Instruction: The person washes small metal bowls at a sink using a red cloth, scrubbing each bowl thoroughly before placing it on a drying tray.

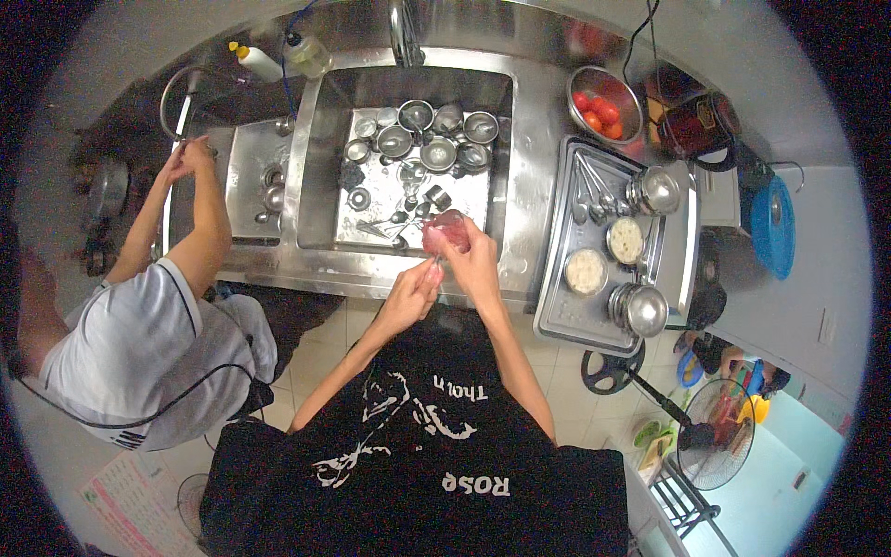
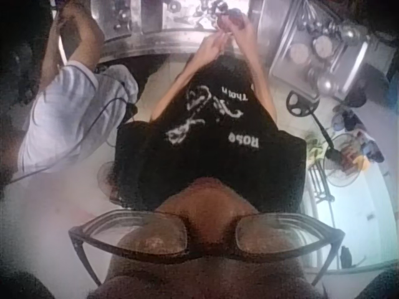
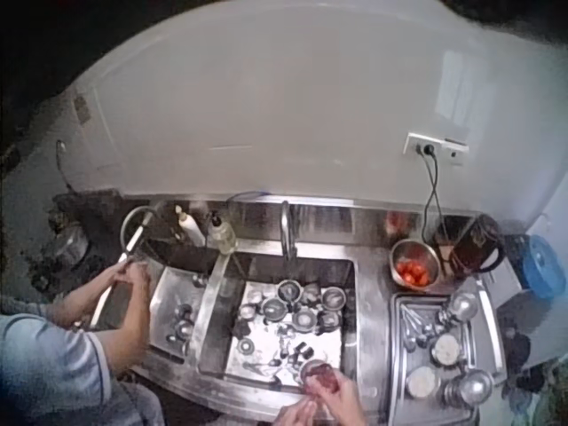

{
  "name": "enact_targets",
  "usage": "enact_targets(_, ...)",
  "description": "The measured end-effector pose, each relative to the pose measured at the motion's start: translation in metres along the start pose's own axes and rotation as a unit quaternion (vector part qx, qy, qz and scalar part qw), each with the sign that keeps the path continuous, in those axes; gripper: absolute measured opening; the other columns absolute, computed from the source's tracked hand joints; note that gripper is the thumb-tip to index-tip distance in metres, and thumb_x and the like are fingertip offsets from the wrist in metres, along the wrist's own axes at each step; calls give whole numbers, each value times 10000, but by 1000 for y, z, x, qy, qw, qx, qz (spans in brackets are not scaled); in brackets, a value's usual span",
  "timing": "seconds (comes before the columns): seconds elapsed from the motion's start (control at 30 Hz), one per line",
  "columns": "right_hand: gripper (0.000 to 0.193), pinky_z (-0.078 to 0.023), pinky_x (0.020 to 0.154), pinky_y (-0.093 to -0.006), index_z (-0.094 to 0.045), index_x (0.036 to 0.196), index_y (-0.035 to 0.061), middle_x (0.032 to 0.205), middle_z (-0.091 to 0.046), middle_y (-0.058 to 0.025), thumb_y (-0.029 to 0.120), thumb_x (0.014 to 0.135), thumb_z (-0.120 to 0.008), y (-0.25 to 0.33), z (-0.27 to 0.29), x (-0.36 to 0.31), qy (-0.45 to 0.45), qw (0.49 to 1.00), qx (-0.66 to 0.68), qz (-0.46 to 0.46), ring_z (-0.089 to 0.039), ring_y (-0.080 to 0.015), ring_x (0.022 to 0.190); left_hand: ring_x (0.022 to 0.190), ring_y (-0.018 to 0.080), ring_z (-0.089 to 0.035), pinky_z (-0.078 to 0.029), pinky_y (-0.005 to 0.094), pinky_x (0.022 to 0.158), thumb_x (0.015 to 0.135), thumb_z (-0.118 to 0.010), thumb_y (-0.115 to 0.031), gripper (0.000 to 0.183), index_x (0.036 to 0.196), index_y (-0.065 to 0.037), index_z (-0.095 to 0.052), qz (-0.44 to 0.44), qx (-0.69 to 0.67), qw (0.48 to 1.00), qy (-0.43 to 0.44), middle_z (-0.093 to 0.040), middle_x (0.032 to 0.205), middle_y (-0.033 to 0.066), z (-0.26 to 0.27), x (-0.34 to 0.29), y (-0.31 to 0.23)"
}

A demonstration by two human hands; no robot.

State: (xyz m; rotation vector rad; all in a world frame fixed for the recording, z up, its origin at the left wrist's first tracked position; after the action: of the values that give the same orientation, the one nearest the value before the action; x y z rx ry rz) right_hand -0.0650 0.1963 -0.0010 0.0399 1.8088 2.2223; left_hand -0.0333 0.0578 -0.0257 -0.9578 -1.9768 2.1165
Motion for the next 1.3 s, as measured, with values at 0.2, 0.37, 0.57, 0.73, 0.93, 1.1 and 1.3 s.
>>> enact_targets(0.2, 269, -524, 687, -286, -693, 1039, -20, 862, -750, -99, 217, 918, -737, -19, 1, 10, -18, 999, 24, 16, -671, -104, 765, 436, 45, -313, -254, 244, 381, 1101, -389, -302, 306, 939, -66, -496, -19, 32, 999, -15, -365, 590, -60, -1, 1, 7)
enact_targets(0.37, 239, -516, 707, -275, -699, 1006, -28, 843, -735, -72, 198, 930, -724, -22, 0, 22, -26, 996, 82, 6, -646, -87, 773, 424, 43, -298, -236, 245, 363, 1095, -404, -331, 313, 911, -88, -473, 37, -45, 998, 17, -339, 590, -64, 5, 0, 6)
enact_targets(0.57, 207, -536, 709, -292, -698, 1014, -27, 871, -750, -104, 136, 892, -738, -27, 7, 42, -72, 997, -27, 17, -697, -138, 781, 426, 37, -287, -220, 243, 364, 1092, -409, -353, 331, 891, -95, -464, 84, -63, 994, 37, -329, 598, -62, 11, -6, 10)
enact_targets(0.73, 192, -564, 720, -299, -685, 1046, -39, 876, -754, -122, 91, 907, -712, -34, 14, 55, -70, 987, -106, 99, -734, -175, 787, 425, 46, -288, -230, 249, 363, 1091, -391, -397, 380, 863, -99, -452, 137, -76, 985, 67, -327, 593, -64, 12, -16, 22)
enact_targets(0.93, 284, -526, 759, -277, -682, 1097, 5, 907, -742, -64, 266, 1019, -599, -28, 35, 51, -99, 994, -31, -21, -673, -125, 814, 420, 63, -321, -266, 265, 379, 1095, -373, -378, 398, 846, -82, -469, 63, -8, 998, -18, -355, 567, -52, 23, -21, 29)
enact_targets(1.1, 311, -519, 796, -272, -650, 1120, -18, 982, -747, -72, 273, 1027, -593, -56, -32, 19, 35, 992, 112, -53, -671, -121, 829, 407, 83, -363, -296, 287, 386, 1094, -378, -348, 383, 890, -46, -499, 24, 34, 997, -65, -400, 558, -38, 24, 7, 22)
enact_targets(1.3, 315, -511, 737, -263, -707, 1018, -39, 906, -744, -79, 267, 944, -720, -41, -44, 21, -10, 976, 194, -99, -654, -100, 787, 409, 73, -360, -294, 273, 377, 1096, -387, -330, 366, 886, -54, -503, -32, 84, 994, -65, -393, 559, -41, 23, 8, 11)
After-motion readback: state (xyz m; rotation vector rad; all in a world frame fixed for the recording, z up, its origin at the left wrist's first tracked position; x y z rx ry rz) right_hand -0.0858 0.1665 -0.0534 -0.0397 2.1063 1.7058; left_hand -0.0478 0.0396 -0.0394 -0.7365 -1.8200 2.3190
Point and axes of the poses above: each hand's wrist, its own x-axis towards the middle knuckle, its own z-axis out of the back of the hand, y = z × x, the point moved 6 cm from there along x, towards the middle knuckle
